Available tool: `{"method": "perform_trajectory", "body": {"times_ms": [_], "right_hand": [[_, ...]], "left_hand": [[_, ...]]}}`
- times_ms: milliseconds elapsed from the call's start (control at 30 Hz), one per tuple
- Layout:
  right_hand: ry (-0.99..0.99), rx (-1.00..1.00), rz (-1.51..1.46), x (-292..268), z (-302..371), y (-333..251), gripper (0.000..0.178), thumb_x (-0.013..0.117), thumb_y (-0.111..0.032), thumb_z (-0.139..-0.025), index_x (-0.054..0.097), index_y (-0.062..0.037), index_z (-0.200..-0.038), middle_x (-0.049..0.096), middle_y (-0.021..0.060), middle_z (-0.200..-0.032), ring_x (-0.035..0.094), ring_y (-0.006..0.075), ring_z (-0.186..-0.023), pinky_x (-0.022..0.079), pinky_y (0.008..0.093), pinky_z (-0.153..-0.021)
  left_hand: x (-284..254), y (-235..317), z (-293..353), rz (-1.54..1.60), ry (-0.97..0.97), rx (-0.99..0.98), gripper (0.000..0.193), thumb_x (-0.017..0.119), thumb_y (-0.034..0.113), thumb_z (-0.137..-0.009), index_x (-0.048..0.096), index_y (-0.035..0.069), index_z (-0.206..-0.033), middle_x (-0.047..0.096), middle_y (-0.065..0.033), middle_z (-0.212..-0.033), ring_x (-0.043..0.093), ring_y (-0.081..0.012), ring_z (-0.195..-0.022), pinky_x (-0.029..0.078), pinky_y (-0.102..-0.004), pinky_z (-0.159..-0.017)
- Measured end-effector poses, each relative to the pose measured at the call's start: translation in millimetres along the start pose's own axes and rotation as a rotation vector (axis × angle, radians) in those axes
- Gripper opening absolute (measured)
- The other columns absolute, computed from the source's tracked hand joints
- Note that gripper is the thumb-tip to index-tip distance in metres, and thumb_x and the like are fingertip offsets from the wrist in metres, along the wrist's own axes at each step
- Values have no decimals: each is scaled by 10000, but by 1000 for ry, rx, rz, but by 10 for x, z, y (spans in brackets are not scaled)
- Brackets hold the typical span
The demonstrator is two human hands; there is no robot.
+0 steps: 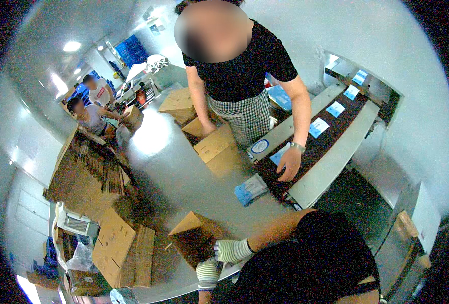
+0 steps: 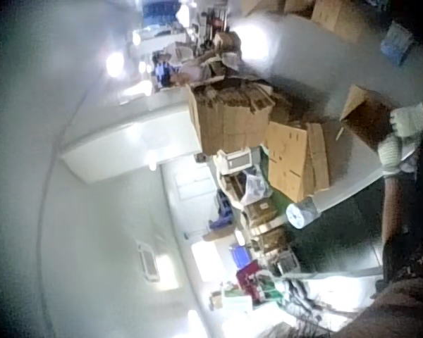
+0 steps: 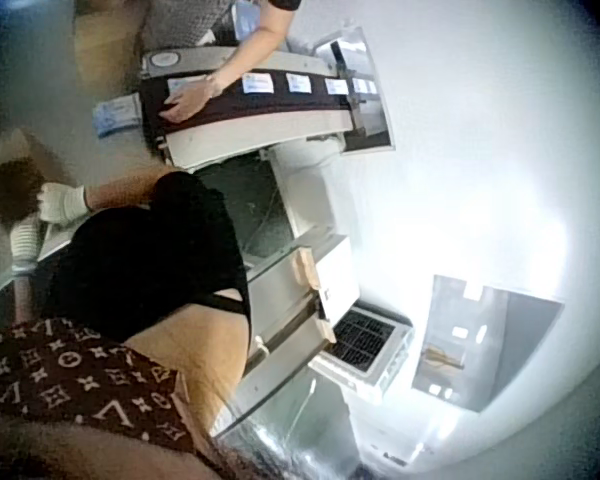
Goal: The person picks up blue packaged items from a moving conveyor belt and places them into small cardboard boxes. They also stack and move larger cardboard boxes on a metal table.
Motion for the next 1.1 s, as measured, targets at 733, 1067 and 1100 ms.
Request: {"method": "perform_trajectory", "body": {"times_ms": [733,1067,1100], "right_hand": [[102,30,-87,154,441,205,197,546,-320,-759,599,-132,-732,583,15,-716,553,203,-768,427,350,-743],[175,-47,-74,320,305,186,158,525,-254,-765,598,-136,-690,583,9,-675,563,205,-733,424,353,-716],[175,-47,-67,343,288,193,155,522,-252,-768,597,-138,-693,582,8,-681,562,203,-739,424,351,-719]], "left_hand": [[-262,423,18,-11,153,-215,230,647,329,-722,632,120,-818,642,-61,-778,604,-235,-806,372,-391,-894],[-57,373,64,57,275,-252,202,637,304,-709,598,121,-785,604,-58,-744,577,-244,-752,397,-382,-826],[-52,353,70,53,274,-252,202,637,304,-709,598,121,-785,604,-58,-744,577,-244,-752,397,-382,-826]]}}
Point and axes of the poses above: each hand's wrist, its own z-axis away from the middle knuckle, its own x-axis out of the palm, y = z × x, the point moved 6 cm from there along -z, towards the middle knuckle
